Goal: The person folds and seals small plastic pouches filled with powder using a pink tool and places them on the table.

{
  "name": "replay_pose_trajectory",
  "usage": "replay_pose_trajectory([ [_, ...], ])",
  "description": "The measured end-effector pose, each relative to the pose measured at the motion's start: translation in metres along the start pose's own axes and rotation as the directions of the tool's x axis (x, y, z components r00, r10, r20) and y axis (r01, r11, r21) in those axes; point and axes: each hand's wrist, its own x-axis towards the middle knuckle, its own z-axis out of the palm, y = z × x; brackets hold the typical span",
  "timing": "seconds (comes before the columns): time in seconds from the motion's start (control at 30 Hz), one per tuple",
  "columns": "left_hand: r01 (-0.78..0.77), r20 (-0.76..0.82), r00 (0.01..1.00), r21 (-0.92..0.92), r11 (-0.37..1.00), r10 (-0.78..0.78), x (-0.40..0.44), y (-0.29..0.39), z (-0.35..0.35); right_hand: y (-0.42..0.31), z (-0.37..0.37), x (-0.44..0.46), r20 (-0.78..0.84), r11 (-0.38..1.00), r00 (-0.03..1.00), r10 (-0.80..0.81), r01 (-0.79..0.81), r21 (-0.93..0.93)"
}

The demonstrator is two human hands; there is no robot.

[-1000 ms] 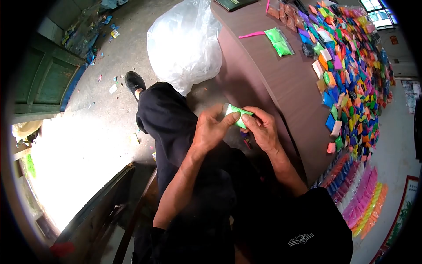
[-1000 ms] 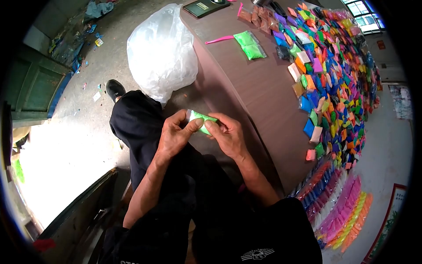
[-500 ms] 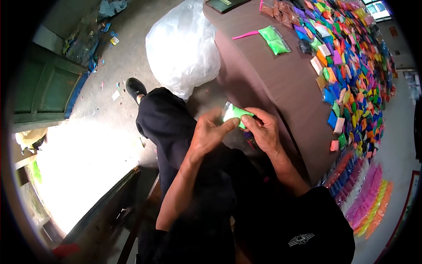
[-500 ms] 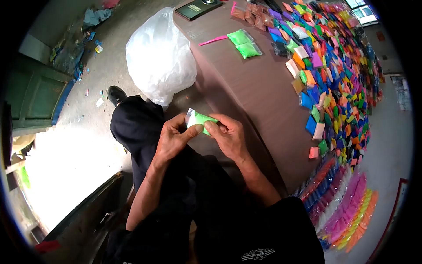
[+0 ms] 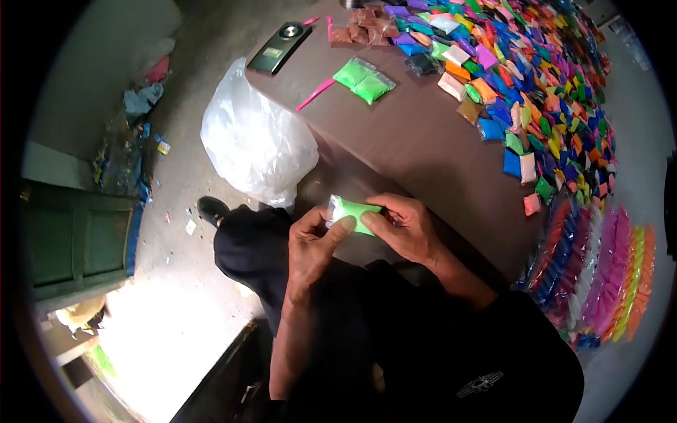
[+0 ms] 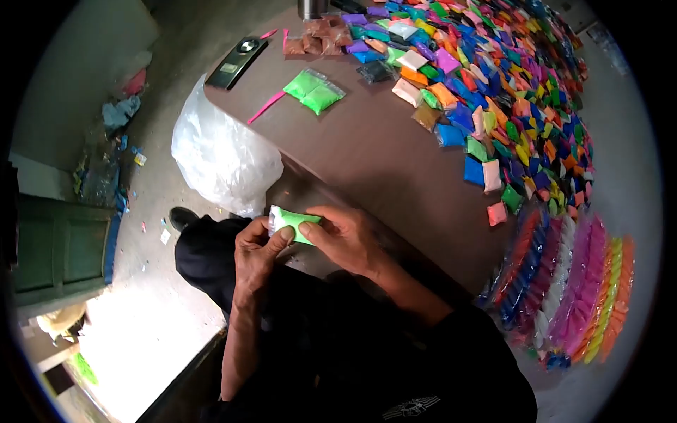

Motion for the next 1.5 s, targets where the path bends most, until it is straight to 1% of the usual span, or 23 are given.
replay_pose_trajectory([
  [0.03, 0.034, 0.033, 0.999, -0.057, 0.998, -0.032, 0.004, 0.005, 0.000, -0.002, -0.005, 0.000, -0.022, 0.999, 1.000, 0.002, -0.001, 0.042],
  [0.07, 0.046, 0.025, 0.999, -0.023, 0.999, -0.046, 0.008, 0.010, 0.001, -0.005, -0.010, 0.000, -0.044, 0.996, 0.999, 0.007, -0.003, 0.086],
  [0.13, 0.040, 0.012, 0.999, 0.018, 0.999, -0.041, 0.019, 0.011, 0.007, -0.009, -0.019, 0.005, -0.090, 0.995, 0.995, -0.042, 0.049, 0.083],
  [0.3, 0.016, -0.021, 1.000, 0.173, 0.985, -0.013, 0.039, 0.016, 0.023, -0.009, -0.034, 0.018, -0.102, 0.998, 0.993, -0.051, 0.054, 0.028],
  [0.37, -0.010, -0.025, 0.999, 0.343, 0.939, 0.020, 0.049, 0.027, 0.031, -0.007, -0.042, 0.027, -0.104, 0.998, 0.992, -0.068, 0.069, 0.006],
  [0.47, -0.064, -0.018, 0.997, 0.452, 0.890, 0.081, 0.065, 0.032, 0.037, -0.007, -0.057, 0.043, -0.187, 0.993, 0.976, -0.113, 0.115, -0.004],
  [0.53, -0.092, -0.021, 0.993, 0.500, 0.861, 0.118, 0.076, 0.037, 0.033, 0.002, -0.075, 0.058, -0.227, 0.988, 0.964, -0.138, 0.118, -0.100],
  [0.6, -0.067, -0.102, 0.984, 0.537, 0.841, 0.144, 0.087, 0.045, 0.025, 0.012, -0.091, 0.072, -0.242, 0.985, 0.959, -0.148, 0.121, -0.121],
  [0.63, -0.105, -0.112, 0.975, 0.528, 0.843, 0.192, 0.091, 0.050, 0.024, 0.013, -0.096, 0.076, -0.271, 0.967, 0.948, -0.164, 0.101, -0.234],
  [0.67, -0.121, -0.150, 0.954, 0.600, 0.790, 0.260, 0.101, 0.048, 0.018, 0.016, -0.099, 0.077, -0.298, 0.937, 0.937, -0.180, 0.071, -0.343],
  [0.73, -0.170, -0.150, 0.920, 0.681, 0.713, 0.362, 0.114, 0.054, 0.011, 0.012, -0.099, 0.079, -0.335, 0.932, 0.926, -0.172, 0.042, -0.361],
  [0.8, -0.155, -0.148, 0.905, 0.759, 0.632, 0.400, 0.126, 0.062, 0.007, 0.014, -0.100, 0.082, -0.341, 0.896, 0.901, -0.267, 0.102, -0.432],
  [0.83, -0.199, -0.108, 0.873, 0.811, 0.549, 0.475, 0.135, 0.061, 0.002, 0.017, -0.101, 0.084, -0.345, 0.901, 0.903, -0.256, 0.094, -0.423],
  [0.9, -0.233, -0.024, 0.848, 0.880, 0.413, 0.530, 0.154, 0.061, -0.007, 0.022, -0.104, 0.086, -0.336, 0.808, 0.841, -0.425, 0.185, -0.560],
  [1.03, -0.318, 0.202, 0.768, 0.944, 0.087, 0.608, 0.188, 0.064, -0.002, 0.014, -0.111, 0.082, -0.375, 0.867, 0.859, -0.349, 0.145, -0.476],
  [1.07, -0.338, 0.249, 0.738, 0.941, 0.024, 0.627, 0.198, 0.062, -0.003, 0.017, -0.111, 0.082, -0.349, 0.841, 0.845, -0.404, 0.194, -0.505],
  [1.1, -0.338, 0.251, 0.741, 0.941, 0.023, 0.622, 0.203, 0.061, -0.002, 0.019, -0.110, 0.082, -0.321, 0.812, 0.829, -0.458, 0.244, -0.530],
  [1.17, -0.235, 0.135, 0.851, 0.962, 0.140, 0.507, 0.211, 0.063, -0.003, 0.017, -0.112, 0.082, -0.274, 0.775, 0.840, -0.469, 0.242, -0.584],
  [1.27, -0.257, 0.187, 0.819, 0.965, 0.055, 0.543, 0.222, 0.057, -0.017, 0.017, -0.112, 0.083, -0.201, 0.712, 0.851, -0.486, 0.252, -0.655],
  [1.3, -0.265, 0.251, 0.790, 0.963, -0.058, 0.559, 0.220, 0.060, -0.017, 0.018, -0.112, 0.083, -0.176, 0.688, 0.855, -0.489, 0.254, -0.679],
  [1.4, -0.232, 0.290, 0.800, 0.957, -0.176, 0.526, 0.213, 0.068, -0.022, 0.020, -0.111, 0.083, -0.182, 0.688, 0.854, -0.487, 0.247, -0.682],
  [1.43, -0.233, 0.293, 0.799, 0.956, -0.179, 0.525, 0.206, 0.070, -0.024, 0.020, -0.111, 0.083, -0.185, 0.690, 0.853, -0.488, 0.247, -0.681],
  [1.5, -0.185, 0.191, 0.843, 0.981, -0.063, 0.502, 0.188, 0.073, -0.025, 0.019, -0.111, 0.082, -0.196, 0.681, 0.846, -0.495, 0.239, -0.692],
])
